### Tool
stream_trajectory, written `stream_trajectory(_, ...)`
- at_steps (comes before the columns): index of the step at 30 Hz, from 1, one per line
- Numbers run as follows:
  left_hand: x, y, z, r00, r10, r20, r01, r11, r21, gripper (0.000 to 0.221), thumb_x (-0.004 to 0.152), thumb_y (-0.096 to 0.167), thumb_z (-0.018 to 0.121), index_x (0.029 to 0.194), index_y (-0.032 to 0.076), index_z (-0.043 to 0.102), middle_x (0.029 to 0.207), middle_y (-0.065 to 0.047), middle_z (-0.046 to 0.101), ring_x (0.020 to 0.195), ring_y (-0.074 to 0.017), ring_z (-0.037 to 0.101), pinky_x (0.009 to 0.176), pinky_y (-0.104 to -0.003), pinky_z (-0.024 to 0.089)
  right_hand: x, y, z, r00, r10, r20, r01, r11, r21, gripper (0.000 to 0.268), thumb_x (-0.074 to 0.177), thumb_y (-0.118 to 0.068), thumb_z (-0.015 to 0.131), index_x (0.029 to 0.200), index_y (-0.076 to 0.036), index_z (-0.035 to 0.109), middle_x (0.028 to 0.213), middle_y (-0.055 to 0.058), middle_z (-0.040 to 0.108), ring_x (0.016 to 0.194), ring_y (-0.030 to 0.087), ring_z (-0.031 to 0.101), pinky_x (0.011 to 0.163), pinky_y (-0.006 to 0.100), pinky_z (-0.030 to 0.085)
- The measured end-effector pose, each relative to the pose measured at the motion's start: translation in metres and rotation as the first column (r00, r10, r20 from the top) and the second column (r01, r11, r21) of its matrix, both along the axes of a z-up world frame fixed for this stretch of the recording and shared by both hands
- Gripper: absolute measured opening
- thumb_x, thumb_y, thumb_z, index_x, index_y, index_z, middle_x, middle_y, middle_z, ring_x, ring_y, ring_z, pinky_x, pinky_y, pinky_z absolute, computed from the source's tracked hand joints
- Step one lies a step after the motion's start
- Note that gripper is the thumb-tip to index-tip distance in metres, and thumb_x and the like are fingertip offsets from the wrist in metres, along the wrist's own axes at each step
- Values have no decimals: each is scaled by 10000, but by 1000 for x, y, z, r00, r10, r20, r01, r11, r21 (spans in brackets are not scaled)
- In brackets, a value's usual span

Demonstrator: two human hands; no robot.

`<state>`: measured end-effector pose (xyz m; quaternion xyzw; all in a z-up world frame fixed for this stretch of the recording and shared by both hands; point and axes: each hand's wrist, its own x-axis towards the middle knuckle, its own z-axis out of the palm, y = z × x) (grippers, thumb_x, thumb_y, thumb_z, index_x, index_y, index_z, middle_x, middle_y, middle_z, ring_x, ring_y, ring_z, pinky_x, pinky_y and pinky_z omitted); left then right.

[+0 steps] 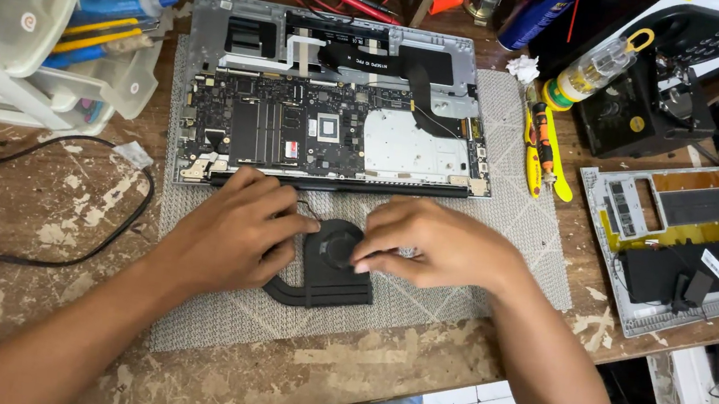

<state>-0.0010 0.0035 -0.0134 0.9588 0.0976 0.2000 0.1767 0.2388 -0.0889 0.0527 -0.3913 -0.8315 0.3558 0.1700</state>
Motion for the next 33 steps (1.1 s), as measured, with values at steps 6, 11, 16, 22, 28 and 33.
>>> stream_trajectory(6, 0, 0, -1, 1000, 5, -17, -5, 1000, -18, 192, 805, 64, 671, 968, 105, 763, 774, -55, 666, 758, -219, 636, 848, -418, 453, 7, -4, -1, 998, 29, 61, -19, 986, -168, 148, 850, 19, 645, 953, -11, 747, 779, 142, 728, 629, 227, 650, 607, 335, 476)
stream_trajectory(11, 1, 0, -2, 1000, 4, -24, -4, 1000, -15, 185, 802, 58, 670, 956, 102, 763, 774, -61, 668, 753, -224, 642, 838, -426, 459, 10, -2, 3, 999, 22, 40, -16, 990, -141, 157, 835, 23, 652, 946, -24, 753, 766, 134, 732, 626, 237, 657, 598, 328, 467)
stream_trajectory(16, -1, 0, -8, 1000, 8, -15, -8, 1000, -15, 175, 819, 85, 663, 961, 111, 762, 768, -49, 665, 758, -209, 638, 843, -413, 455, -12, 0, -13, 999, 28, 17, -26, 996, -90, 138, 859, -2, 662, 968, -28, 743, 790, 135, 729, 652, 235, 664, 619, 307, 473)
stream_trajectory(22, 0, 0, -9, 1000, 19, 13, -19, 1000, 1, 139, 791, 87, 691, 909, 104, 762, 769, -55, 655, 760, -220, 633, 837, -412, 450, -34, -1, -43, 991, 2, -137, 13, 994, 105, 113, 859, -13, 696, 952, -54, 746, 759, 105, 690, 691, 211, 647, 655, 292, 516)
stream_trajectory(28, -1, 0, -12, 999, 37, 6, -37, 999, 20, 117, 785, 114, 717, 895, 108, 758, 786, -49, 659, 770, -217, 636, 844, -417, 443, -39, -1, -37, 971, -65, -231, 104, 981, 161, 89, 855, -24, 710, 917, -75, 748, 775, 82, 692, 717, 198, 661, 662, 287, 530)
stream_trajectory(33, -3, 0, -5, 999, 35, -39, -35, 999, -6, 145, 828, 94, 663, 931, 86, 764, 789, -67, 662, 781, -227, 635, 872, -423, 452, -22, 6, -48, 980, -192, -55, 200, 945, 258, 113, 845, 2, 686, 940, -26, 742, 733, 108, 669, 653, 194, 619, 624, 287, 517)
